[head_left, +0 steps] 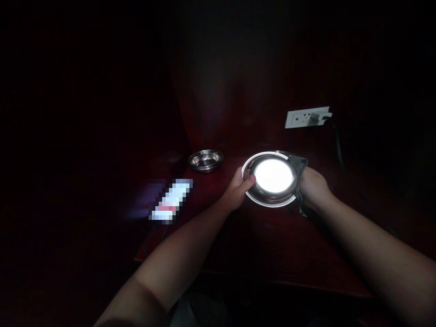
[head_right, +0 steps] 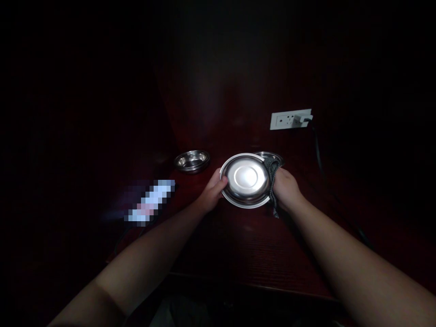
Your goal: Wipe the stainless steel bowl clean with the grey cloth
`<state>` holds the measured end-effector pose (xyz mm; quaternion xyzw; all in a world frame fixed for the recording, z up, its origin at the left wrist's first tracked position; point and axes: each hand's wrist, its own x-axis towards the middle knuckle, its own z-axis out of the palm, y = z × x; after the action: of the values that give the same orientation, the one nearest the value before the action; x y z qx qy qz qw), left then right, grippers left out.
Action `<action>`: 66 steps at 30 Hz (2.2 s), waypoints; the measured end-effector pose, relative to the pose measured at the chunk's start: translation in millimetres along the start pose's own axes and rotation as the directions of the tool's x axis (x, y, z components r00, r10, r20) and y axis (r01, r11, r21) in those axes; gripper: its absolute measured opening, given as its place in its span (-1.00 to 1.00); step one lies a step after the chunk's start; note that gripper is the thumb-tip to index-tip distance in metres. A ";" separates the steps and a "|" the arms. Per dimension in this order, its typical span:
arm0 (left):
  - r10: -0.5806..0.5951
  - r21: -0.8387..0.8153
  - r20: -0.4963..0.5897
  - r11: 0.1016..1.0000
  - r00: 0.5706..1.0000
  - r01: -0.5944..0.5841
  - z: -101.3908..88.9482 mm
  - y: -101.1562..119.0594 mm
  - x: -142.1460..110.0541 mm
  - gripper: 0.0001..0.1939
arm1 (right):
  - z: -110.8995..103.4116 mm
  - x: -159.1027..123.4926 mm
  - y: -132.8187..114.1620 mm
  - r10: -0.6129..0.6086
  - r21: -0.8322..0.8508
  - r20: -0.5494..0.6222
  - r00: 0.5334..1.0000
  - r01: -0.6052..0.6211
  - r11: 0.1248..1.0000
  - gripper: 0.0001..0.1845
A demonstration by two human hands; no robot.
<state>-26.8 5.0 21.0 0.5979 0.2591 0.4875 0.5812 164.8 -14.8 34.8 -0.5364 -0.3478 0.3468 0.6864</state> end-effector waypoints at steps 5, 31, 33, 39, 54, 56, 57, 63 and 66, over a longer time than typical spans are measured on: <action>0.058 0.000 0.029 0.998 0.998 -0.058 -2.3 -2.3 0.7 -0.43 | 0.2 0.1 0.7 0.025 0.009 0.043 0.999 -0.025 1.000 -0.74; 0.150 0.116 0.053 0.981 0.987 -0.155 -4.4 0.0 1.9 -0.45 | -2.0 0.9 1.2 0.040 -0.039 0.144 0.989 -0.035 0.999 -0.81; 0.155 0.111 0.059 0.981 0.986 -0.160 -4.3 0.4 1.5 -0.45 | -1.1 -0.9 -0.1 0.045 -0.022 0.128 0.991 -0.042 0.999 -0.81; 0.191 0.051 0.036 0.980 0.981 -0.192 -0.3 0.3 0.5 -0.41 | 2.8 -7.8 -6.4 0.066 0.038 0.062 0.996 -0.069 0.997 -0.77; 0.053 0.045 0.032 0.997 0.998 -0.055 2.2 -5.4 -4.1 -0.36 | 6.6 -8.2 -8.1 0.054 0.254 -0.072 0.996 -0.034 0.967 -0.80; 0.081 0.035 0.017 0.996 0.997 -0.081 3.1 -6.3 -3.5 -0.35 | 6.4 -8.0 -7.3 0.033 0.231 -0.064 0.997 -0.017 0.973 -0.81; 0.083 0.025 0.001 0.996 0.997 -0.083 3.8 -6.2 -3.4 -0.35 | 6.2 -7.5 -6.5 0.018 0.219 -0.057 0.998 -0.005 0.976 -0.81; -0.012 -0.061 -0.049 0.998 0.999 0.009 7.7 -2.4 -4.7 -0.33 | 4.5 -2.1 2.8 -0.028 0.180 -0.009 1.000 0.030 0.983 -0.81; -0.041 -0.084 -0.032 0.996 0.999 0.038 7.9 -1.5 -5.1 -0.32 | 3.7 -0.1 6.0 -0.022 0.160 0.009 1.000 0.020 0.987 -0.82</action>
<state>-21.4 -2.7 19.4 0.5596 0.2603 0.4963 0.6106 161.0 -11.9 29.5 -0.4740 -0.3283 0.3693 0.7288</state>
